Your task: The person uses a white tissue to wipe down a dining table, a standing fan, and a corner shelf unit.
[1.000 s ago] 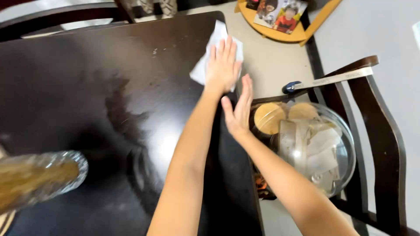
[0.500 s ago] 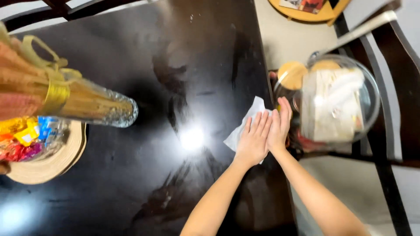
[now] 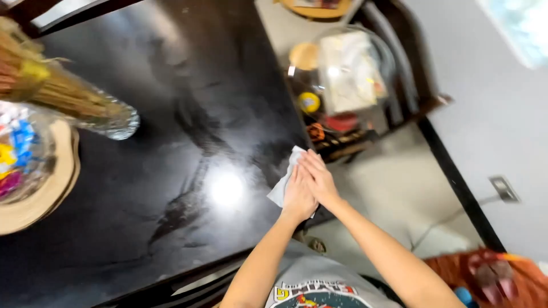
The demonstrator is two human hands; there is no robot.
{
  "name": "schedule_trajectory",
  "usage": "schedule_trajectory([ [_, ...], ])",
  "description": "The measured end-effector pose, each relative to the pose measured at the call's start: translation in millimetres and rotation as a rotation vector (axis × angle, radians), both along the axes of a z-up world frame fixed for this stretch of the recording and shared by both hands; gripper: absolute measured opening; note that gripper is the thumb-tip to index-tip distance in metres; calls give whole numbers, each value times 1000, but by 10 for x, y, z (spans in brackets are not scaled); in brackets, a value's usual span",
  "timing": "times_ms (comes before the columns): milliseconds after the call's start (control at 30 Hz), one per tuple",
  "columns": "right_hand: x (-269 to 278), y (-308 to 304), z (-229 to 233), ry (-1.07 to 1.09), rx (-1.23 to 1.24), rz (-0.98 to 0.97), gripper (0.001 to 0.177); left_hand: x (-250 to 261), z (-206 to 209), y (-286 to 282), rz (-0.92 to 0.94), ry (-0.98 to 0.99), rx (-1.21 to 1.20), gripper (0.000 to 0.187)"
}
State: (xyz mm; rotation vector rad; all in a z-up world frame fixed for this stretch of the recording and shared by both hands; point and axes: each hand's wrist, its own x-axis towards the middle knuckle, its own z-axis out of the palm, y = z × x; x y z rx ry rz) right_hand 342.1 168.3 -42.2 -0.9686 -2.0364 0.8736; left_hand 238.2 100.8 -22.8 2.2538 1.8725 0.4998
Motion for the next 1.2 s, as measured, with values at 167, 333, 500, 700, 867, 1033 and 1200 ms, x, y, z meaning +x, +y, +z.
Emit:
schedule_trajectory([
  [167,479,-604,-78,-120,2,-168,35,425,-276,-404,-118,-58,54,70],
  [333,923,-1128,-333,-151,-144,-485,34,794,-381,-794,-292,-371,45,50],
  [500,1329,-1728,-488,5,-360,-920,40,1165,-745,-1141,-236,-764,-303,31],
  [700,1379,-3252,-279,235,-423,-1246,41,1128,-692,-2117,-116,-1022,-682,38],
  [867,1308,-4655,-46,461,-420,-1343,37,1293,-740,-2973,-33,-1113,-1001,38],
  [1033,1280,-5757,172,499,-440,-1493,36,1535,-337,-3878,-125,-1091,-1130,38],
  [1200,1441,-6857,404,488,-373,-1540,35,1924,-223,-4964,-359,-1105,-1151,39],
])
